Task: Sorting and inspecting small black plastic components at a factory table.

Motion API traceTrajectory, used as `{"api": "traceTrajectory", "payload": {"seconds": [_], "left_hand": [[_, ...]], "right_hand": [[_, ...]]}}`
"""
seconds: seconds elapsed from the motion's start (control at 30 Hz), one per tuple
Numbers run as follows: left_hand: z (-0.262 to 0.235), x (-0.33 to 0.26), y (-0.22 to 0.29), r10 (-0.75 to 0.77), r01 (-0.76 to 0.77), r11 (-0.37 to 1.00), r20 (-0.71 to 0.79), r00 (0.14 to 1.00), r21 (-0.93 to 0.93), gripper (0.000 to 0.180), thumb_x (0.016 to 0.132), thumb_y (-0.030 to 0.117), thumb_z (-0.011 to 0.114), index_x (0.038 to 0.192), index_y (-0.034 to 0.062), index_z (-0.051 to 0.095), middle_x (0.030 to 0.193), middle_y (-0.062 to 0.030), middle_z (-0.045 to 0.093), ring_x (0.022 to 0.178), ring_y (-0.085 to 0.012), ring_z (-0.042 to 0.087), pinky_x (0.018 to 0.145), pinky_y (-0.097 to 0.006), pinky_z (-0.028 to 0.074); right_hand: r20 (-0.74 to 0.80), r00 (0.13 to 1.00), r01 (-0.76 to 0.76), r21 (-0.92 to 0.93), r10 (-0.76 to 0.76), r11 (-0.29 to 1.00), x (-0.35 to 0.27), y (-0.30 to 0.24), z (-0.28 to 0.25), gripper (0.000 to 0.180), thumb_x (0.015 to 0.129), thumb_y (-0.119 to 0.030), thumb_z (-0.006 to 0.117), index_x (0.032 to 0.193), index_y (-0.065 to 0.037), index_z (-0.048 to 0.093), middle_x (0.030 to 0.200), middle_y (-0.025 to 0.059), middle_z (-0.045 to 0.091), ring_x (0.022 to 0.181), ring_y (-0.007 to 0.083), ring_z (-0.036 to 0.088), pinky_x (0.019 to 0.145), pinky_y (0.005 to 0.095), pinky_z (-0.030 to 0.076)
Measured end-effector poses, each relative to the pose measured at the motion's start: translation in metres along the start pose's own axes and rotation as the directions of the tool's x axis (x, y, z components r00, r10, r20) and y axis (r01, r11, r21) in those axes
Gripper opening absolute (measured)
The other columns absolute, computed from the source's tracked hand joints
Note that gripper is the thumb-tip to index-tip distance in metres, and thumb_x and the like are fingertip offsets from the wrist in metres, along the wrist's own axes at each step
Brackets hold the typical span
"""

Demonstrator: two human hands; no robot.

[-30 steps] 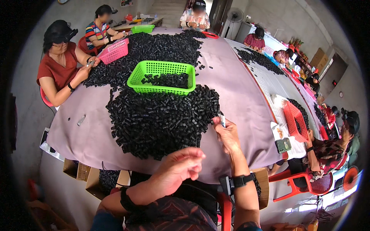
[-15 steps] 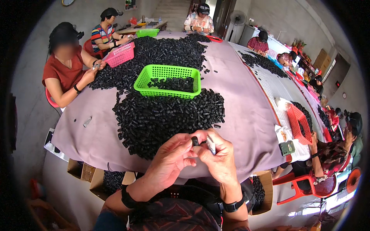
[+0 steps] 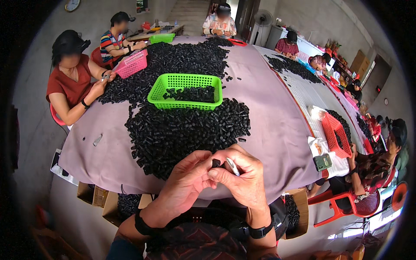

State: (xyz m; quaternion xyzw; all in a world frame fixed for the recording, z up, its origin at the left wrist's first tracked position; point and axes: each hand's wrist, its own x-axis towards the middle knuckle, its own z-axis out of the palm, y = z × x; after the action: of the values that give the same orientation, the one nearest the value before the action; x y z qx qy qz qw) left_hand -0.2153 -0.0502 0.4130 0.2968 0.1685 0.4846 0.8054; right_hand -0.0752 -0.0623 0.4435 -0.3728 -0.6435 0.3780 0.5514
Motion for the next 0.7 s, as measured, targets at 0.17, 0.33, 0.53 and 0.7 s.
{"api": "traceTrajectory", "payload": {"seconds": [0.17,0.33,0.53,0.7], "left_hand": [[-0.003,0.000,-0.001,0.018,-0.020,0.997,0.022,1.000,0.071,0.016,0.090,0.016,0.052,0.104,0.0072,0.054,0.089,-0.0031,0.059,0.076,-0.0113,0.056,0.068,-0.027,0.045],[-0.002,-0.001,-0.002,-0.004,0.003,0.999,0.042,0.999,0.038,0.014,0.090,0.015,0.053,0.101,0.0060,0.054,0.085,-0.0034,0.059,0.075,-0.0118,0.056,0.068,-0.028,0.045],[0.001,-0.003,-0.003,-0.028,0.028,1.000,0.036,0.999,0.003,0.013,0.090,0.015,0.052,0.098,0.0052,0.055,0.083,-0.0022,0.058,0.074,-0.0115,0.055,0.068,-0.028,0.045],[-0.001,-0.002,-0.003,-0.001,0.001,1.000,0.050,0.999,0.009,0.015,0.091,0.017,0.051,0.100,0.0056,0.055,0.084,-0.0021,0.057,0.073,-0.0119,0.055,0.068,-0.028,0.045]], "right_hand": [[-0.032,0.999,0.030,0.017,-0.030,0.999,0.000,0.006,-0.002,0.013,0.077,0.000,0.066,0.087,0.007,0.061,0.077,0.0053,0.056,0.064,0.0112,0.058,0.055,0.0220,0.048],[-0.064,0.998,0.026,-0.054,-0.029,0.998,0.000,0.003,-0.004,0.012,0.081,-0.006,0.063,0.085,0.005,0.062,0.073,0.0042,0.056,0.063,0.0091,0.056,0.055,0.0201,0.043],[-0.092,0.992,-0.074,0.127,0.086,0.989,-0.005,0.012,-0.011,0.016,0.083,-0.011,0.062,0.085,0.005,0.062,0.071,0.0025,0.055,0.063,0.0093,0.055,0.055,0.0192,0.041],[0.032,0.999,-0.033,0.142,0.028,0.989,-0.003,0.004,-0.007,0.016,0.082,-0.006,0.062,0.091,0.007,0.061,0.081,0.0064,0.054,0.066,0.0130,0.057,0.057,0.0259,0.049]]}}
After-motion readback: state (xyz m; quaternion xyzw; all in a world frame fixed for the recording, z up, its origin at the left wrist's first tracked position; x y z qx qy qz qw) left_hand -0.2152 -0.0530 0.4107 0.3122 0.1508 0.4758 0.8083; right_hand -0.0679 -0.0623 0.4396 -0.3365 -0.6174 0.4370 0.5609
